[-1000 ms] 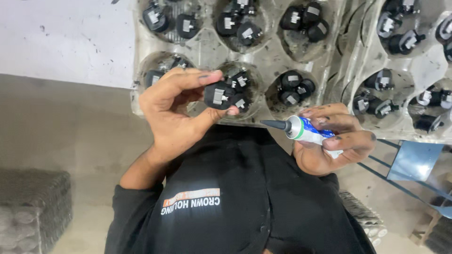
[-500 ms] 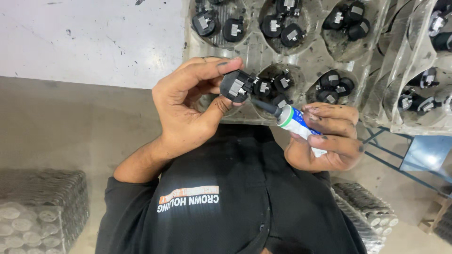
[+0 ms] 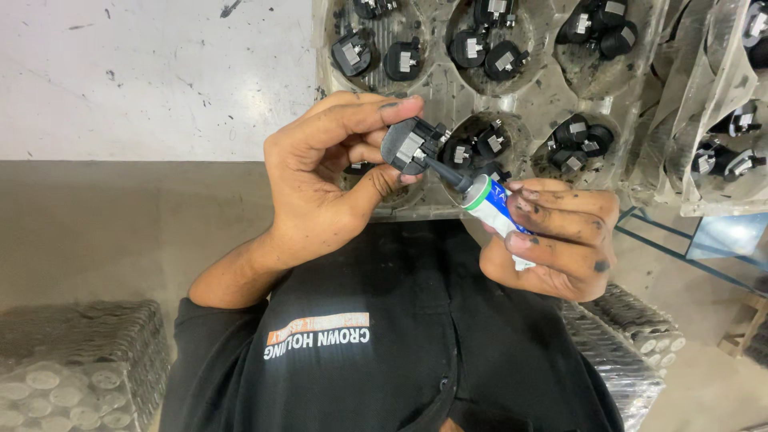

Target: The person holds a tube of adhesive and squeezes it onto the contact surfaces of motorcycle clutch rotor and shoe components, rotating each part to reach different spots. They wipe the tube with a blue cloth, then place finished parts one at a time into molded trays filled with similar components.

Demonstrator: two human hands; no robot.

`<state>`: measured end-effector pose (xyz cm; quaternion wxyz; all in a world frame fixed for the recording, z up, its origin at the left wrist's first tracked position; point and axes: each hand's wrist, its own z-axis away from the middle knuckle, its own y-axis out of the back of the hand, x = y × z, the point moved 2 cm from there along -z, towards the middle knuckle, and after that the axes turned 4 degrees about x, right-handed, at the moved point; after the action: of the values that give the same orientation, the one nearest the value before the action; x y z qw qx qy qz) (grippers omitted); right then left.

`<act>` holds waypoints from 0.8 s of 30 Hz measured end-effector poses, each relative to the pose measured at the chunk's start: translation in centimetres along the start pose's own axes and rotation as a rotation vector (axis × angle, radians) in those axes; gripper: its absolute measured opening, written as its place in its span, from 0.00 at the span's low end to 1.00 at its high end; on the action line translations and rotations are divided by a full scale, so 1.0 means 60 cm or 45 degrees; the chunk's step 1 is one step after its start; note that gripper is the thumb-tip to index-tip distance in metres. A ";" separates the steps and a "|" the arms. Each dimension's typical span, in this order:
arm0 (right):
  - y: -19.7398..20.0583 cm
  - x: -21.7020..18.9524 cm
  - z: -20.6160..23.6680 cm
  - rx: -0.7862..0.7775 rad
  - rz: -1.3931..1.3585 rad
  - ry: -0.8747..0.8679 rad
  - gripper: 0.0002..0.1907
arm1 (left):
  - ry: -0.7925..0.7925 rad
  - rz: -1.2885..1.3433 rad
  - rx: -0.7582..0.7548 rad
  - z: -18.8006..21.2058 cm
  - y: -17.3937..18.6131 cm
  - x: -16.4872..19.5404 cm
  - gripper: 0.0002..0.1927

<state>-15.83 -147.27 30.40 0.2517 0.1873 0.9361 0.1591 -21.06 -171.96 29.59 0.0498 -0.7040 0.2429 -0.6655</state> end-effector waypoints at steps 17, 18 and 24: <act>0.010 -0.001 0.006 -0.004 0.006 -0.011 0.19 | 0.030 0.043 0.059 0.003 -0.005 -0.026 0.24; 0.008 -0.001 0.007 -0.013 -0.001 -0.013 0.19 | 0.018 0.104 0.047 0.004 -0.007 -0.031 0.23; -0.002 -0.004 -0.004 0.062 0.049 -0.007 0.18 | 0.133 0.431 0.006 0.011 -0.019 -0.065 0.24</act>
<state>-15.79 -147.54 30.62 0.2467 0.2118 0.9352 0.1404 -20.09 -169.51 26.40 0.1503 -0.6173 0.3586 -0.6839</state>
